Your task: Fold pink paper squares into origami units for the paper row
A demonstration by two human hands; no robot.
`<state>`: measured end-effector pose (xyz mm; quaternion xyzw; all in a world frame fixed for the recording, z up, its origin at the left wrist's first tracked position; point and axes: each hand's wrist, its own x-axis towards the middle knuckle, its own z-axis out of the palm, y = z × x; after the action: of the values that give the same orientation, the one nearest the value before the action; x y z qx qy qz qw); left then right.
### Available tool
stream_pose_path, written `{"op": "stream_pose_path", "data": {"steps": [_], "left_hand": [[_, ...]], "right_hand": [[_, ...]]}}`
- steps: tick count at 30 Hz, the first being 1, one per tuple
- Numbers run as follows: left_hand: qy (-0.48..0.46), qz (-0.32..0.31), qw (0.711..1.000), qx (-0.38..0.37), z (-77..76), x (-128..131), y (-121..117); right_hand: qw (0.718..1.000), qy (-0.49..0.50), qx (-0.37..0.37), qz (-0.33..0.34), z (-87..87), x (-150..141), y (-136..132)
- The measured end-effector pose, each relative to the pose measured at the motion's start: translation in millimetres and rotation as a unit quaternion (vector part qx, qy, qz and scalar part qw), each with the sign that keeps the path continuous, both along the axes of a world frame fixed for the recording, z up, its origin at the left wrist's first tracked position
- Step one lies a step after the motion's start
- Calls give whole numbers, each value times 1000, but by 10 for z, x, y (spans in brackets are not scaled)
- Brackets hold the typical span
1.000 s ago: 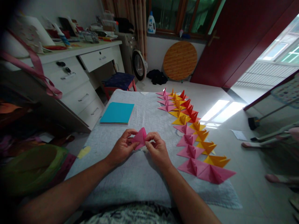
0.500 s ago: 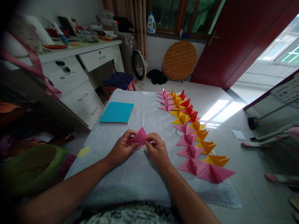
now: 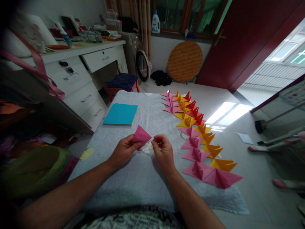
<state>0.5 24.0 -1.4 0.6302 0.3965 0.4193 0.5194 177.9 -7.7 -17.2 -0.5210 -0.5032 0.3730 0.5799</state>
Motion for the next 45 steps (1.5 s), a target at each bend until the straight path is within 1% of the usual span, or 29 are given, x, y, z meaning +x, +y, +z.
{"op": "stream_pose_path", "data": {"steps": [4,10,14,19,23,27,31,36,42,45], "left_hand": [[-31,-9,999,-21,9,14,-2],[-19,-9,1000,6,-48,13,-1],[23,-18,996,79,-64,-10,-4],[59,-27,980,188,-32,-39,-9],[71,-26,972,221,-34,-41,1],[74,-22,971,227,-26,-44,5],[64,-30,972,226,-12,-52,-4],[65,-29,974,214,-47,-71,-12],[52,-28,975,215,-55,-83,7],[50,-20,979,195,-55,-75,-5]], "right_hand": [[998,-59,23,1,23,12,-14],[994,-85,62,-2,54,0,-20],[988,-120,102,3,109,-20,-38],[979,-145,143,15,140,-30,-57],[978,-143,151,33,131,-30,-61],[975,-144,159,48,131,-31,-65],[970,-167,171,49,136,-26,-69],[955,-207,207,50,141,-24,-71],[949,-217,223,58,137,-25,-85],[946,-217,231,67,133,-27,-91]]}}
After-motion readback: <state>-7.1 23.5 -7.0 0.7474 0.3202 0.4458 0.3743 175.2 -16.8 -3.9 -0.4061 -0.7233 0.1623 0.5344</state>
